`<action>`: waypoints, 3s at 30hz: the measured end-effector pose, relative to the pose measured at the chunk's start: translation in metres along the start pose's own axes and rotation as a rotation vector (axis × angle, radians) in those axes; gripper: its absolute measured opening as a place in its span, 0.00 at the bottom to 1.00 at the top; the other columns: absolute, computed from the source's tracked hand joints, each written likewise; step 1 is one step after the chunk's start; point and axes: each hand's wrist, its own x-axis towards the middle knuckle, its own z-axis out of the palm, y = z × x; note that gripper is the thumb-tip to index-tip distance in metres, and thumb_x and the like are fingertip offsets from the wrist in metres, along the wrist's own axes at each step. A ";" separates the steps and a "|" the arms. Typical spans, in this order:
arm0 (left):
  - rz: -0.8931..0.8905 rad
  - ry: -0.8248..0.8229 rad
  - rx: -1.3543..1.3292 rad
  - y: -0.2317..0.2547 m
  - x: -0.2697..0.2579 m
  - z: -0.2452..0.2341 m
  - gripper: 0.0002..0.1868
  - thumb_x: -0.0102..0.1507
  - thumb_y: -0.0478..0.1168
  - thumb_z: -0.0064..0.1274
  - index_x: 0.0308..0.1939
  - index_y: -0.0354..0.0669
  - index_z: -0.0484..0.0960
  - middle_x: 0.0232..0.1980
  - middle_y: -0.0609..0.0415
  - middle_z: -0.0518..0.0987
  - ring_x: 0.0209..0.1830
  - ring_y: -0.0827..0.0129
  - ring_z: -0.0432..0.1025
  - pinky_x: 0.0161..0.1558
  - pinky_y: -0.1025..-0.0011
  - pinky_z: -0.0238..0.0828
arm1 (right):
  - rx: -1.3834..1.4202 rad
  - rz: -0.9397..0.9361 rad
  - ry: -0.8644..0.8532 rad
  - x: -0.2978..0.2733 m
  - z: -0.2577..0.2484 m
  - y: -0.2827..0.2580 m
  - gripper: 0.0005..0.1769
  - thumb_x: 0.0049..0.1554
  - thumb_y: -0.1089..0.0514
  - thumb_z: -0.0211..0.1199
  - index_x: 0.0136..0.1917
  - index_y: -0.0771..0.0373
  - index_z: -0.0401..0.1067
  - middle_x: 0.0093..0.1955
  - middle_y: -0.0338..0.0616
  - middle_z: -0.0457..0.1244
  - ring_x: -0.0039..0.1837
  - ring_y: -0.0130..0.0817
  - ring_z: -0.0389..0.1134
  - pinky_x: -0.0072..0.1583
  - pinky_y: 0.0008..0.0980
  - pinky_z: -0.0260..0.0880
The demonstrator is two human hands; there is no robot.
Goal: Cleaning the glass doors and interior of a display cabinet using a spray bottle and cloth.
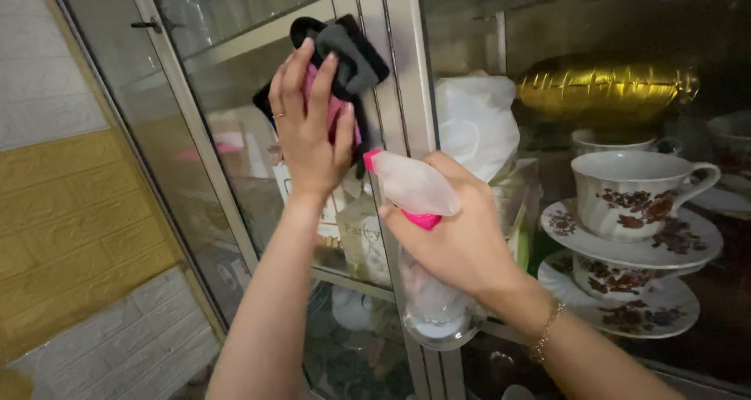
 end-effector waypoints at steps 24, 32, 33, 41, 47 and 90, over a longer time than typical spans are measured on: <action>-0.565 -0.191 0.318 -0.128 -0.052 -0.013 0.30 0.71 0.44 0.46 0.76 0.37 0.64 0.76 0.37 0.63 0.72 0.38 0.61 0.70 0.46 0.55 | 0.021 0.037 -0.029 0.002 0.002 0.001 0.13 0.50 0.57 0.71 0.47 0.64 0.76 0.42 0.44 0.65 0.43 0.37 0.71 0.47 0.33 0.70; 0.042 -0.011 -0.009 0.027 0.026 -0.005 0.27 0.69 0.48 0.59 0.72 0.50 0.74 0.76 0.47 0.65 0.71 0.48 0.59 0.73 0.53 0.57 | 0.018 0.053 -0.003 -0.002 0.005 0.001 0.16 0.49 0.55 0.71 0.48 0.63 0.75 0.42 0.45 0.64 0.44 0.39 0.72 0.47 0.34 0.70; 0.040 -0.008 -0.007 0.016 0.024 -0.002 0.27 0.69 0.48 0.59 0.72 0.50 0.74 0.76 0.47 0.65 0.71 0.48 0.59 0.73 0.53 0.57 | 0.017 0.050 -0.006 -0.002 0.004 0.002 0.16 0.49 0.55 0.71 0.48 0.63 0.75 0.42 0.45 0.64 0.44 0.39 0.72 0.47 0.34 0.70; -0.534 -0.022 0.499 -0.085 0.021 0.003 0.20 0.73 0.54 0.48 0.59 0.48 0.83 0.74 0.40 0.61 0.74 0.39 0.55 0.67 0.40 0.51 | 0.041 0.075 -0.027 -0.002 0.002 0.000 0.15 0.50 0.54 0.71 0.47 0.63 0.73 0.42 0.43 0.65 0.43 0.37 0.72 0.47 0.33 0.71; -1.161 -0.341 0.496 -0.173 -0.075 -0.015 0.36 0.69 0.61 0.38 0.62 0.28 0.72 0.80 0.43 0.52 0.73 0.36 0.54 0.67 0.44 0.55 | 0.020 0.040 -0.050 -0.003 0.002 0.005 0.13 0.51 0.55 0.71 0.48 0.63 0.75 0.43 0.44 0.64 0.44 0.37 0.72 0.47 0.32 0.71; -0.195 0.099 -0.175 -0.050 -0.018 0.025 0.26 0.63 0.35 0.50 0.67 0.44 0.75 0.69 0.51 0.75 0.69 0.56 0.69 0.72 0.64 0.63 | 0.031 0.211 -0.088 -0.009 0.016 0.004 0.19 0.50 0.56 0.72 0.52 0.67 0.72 0.41 0.41 0.68 0.42 0.25 0.72 0.43 0.27 0.72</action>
